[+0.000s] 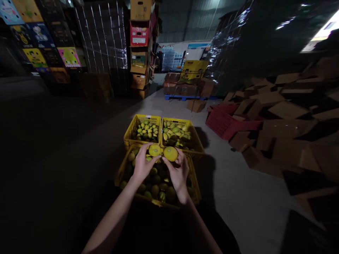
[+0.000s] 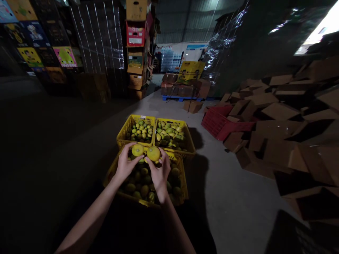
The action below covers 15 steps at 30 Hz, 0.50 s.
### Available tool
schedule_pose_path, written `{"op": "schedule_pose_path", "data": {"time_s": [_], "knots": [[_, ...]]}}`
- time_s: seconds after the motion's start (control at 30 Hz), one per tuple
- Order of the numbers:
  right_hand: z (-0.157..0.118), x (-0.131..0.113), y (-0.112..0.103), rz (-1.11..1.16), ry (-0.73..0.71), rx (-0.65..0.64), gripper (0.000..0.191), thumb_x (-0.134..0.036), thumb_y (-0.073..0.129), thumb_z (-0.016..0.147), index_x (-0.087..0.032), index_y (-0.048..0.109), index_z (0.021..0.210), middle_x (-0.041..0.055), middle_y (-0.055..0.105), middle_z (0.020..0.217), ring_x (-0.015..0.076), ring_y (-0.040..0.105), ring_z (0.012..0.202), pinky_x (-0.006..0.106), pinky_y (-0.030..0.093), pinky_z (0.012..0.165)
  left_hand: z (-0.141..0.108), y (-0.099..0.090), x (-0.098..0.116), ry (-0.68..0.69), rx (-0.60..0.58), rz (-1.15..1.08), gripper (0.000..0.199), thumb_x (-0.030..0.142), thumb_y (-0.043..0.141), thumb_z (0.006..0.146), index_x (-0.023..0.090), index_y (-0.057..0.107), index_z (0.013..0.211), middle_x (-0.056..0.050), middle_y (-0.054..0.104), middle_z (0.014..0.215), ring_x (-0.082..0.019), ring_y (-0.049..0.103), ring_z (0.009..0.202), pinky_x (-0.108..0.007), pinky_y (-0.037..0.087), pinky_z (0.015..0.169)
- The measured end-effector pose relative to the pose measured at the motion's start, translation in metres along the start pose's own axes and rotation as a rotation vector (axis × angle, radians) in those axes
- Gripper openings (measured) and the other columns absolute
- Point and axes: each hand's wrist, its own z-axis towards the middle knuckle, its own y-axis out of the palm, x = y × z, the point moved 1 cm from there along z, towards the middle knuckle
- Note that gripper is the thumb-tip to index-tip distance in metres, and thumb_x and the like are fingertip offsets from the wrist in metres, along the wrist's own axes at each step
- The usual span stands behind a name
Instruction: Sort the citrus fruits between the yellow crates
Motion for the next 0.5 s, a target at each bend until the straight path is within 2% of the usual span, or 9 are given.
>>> {"op": "schedule_pose_path", "data": {"time_s": [0.17,0.27,0.37,0.5], "knots": [[0.000,-0.007,0.000,0.057,0.022,-0.004,0.051,-0.032,0.076,0.065,-0.024,0.057,0.111,0.0078,0.061,0.113,0.0227,0.058,0.101,0.040,0.048,0.090,0.001,-0.001,0.000,0.063,0.011,0.065,0.041,0.023,0.079,0.063,0.024,0.066,0.102,-0.006,0.062,0.103,-0.024,0.056,0.102,-0.038,0.041,0.096],[0.000,-0.016,0.001,0.179,0.093,-0.009,0.052,-0.029,0.078,0.063,-0.024,0.053,0.109,0.0056,0.063,0.108,0.0206,0.061,0.096,0.038,0.050,0.088,0.002,0.000,-0.002,0.034,-0.003,0.060,0.045,0.025,0.080,0.062,0.024,0.066,0.105,-0.007,0.060,0.109,-0.023,0.056,0.104,-0.035,0.043,0.093],[0.001,-0.020,0.001,0.352,0.248,-0.012,0.046,-0.030,0.078,0.063,-0.024,0.052,0.101,0.0030,0.065,0.099,0.0201,0.063,0.090,0.039,0.052,0.083,0.004,0.002,-0.004,-0.139,-0.023,-0.133,0.045,0.027,0.081,0.062,0.021,0.066,0.104,-0.006,0.062,0.107,-0.020,0.060,0.095,-0.032,0.047,0.086],[0.002,-0.016,0.002,0.520,0.413,-0.037,0.029,-0.038,0.071,0.072,-0.025,0.055,0.093,0.0002,0.063,0.096,0.0201,0.064,0.085,0.041,0.054,0.078,0.005,0.003,-0.006,-0.409,-0.011,-0.453,0.044,0.032,0.081,0.061,0.020,0.060,0.098,-0.001,0.067,0.088,-0.015,0.062,0.078,-0.028,0.049,0.076]]}}
